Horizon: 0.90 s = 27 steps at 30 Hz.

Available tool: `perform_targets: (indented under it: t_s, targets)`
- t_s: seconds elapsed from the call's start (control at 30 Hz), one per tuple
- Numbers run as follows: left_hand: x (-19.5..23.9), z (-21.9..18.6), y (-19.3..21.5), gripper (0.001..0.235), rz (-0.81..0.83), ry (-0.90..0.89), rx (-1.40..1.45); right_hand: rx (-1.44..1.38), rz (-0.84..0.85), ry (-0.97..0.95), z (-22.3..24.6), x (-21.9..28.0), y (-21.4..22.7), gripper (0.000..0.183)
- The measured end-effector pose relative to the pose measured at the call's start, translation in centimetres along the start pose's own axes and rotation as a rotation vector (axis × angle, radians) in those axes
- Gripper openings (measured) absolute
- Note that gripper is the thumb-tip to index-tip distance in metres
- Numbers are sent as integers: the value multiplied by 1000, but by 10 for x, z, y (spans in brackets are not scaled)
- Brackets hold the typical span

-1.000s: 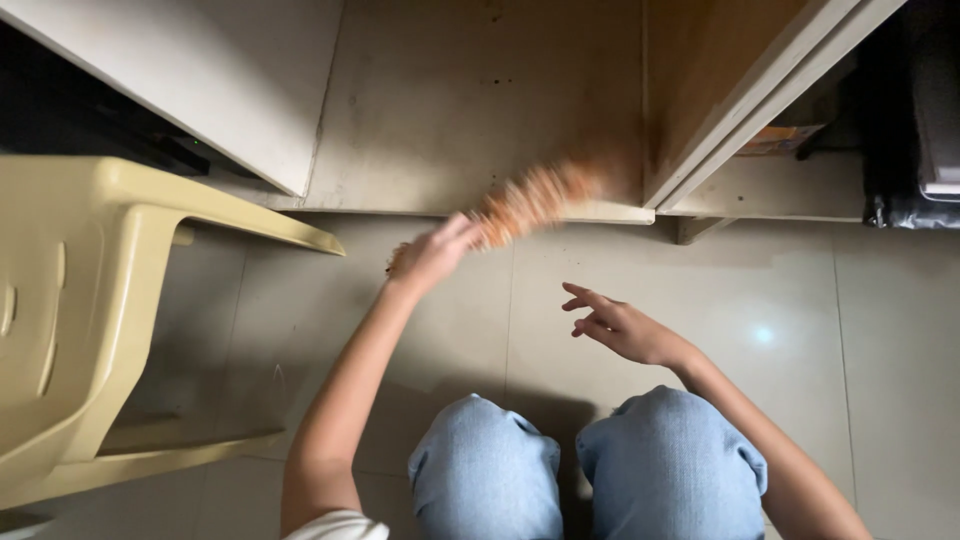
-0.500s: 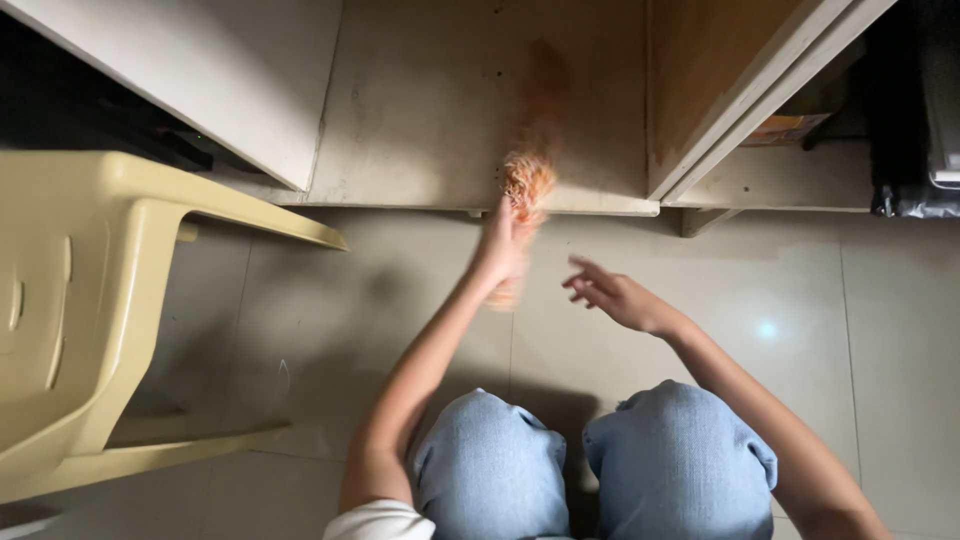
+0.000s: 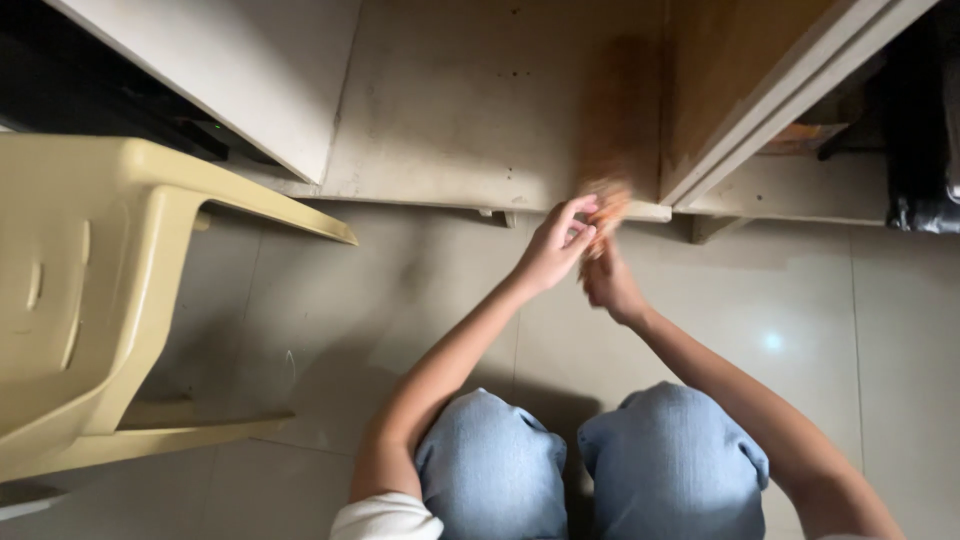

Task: The person sits on the floor and uses a duster to clean the bottom shelf of a cabinet. They then stand up and organize a power cord on a desk next to a computer and a blue device.

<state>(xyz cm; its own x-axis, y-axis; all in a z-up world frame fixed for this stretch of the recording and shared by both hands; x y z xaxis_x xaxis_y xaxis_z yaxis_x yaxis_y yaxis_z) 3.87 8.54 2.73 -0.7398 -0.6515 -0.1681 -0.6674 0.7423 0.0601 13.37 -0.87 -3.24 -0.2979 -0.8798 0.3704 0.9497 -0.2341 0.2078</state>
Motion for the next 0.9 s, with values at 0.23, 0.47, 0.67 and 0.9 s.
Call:
perform_targets:
  t_s: [0.23,0.47,0.67,0.9]
  targets:
    - [1,-42,22,42,-136,-91,33,-34,-84,188,33,-25,19,53]
    - [-3,-51,34,43,-174,-99,0,24,1,166,47,-34,30,51]
    - [-7,-35,41,42,-198,-86,-10,-15,-23,162,30,-65,18,29]
    - [-40,-31,61,40,-247,-128,-86,-118,-168,151,54,-110,17,18]
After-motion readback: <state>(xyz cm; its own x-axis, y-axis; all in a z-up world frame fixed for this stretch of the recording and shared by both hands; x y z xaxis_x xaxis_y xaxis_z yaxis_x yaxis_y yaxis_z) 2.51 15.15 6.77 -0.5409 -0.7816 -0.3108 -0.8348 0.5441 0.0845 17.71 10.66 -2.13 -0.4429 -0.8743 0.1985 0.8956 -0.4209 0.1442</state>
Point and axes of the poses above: each hand's wrist, its own x-axis away from the middle knuckle, its own y-axis out of the back of the hand, z = x × y, the point moved 7 cm from there along -x, towards the middle knuckle, and after that the axes turned 13 degrees about x, right-handed, at the moved point
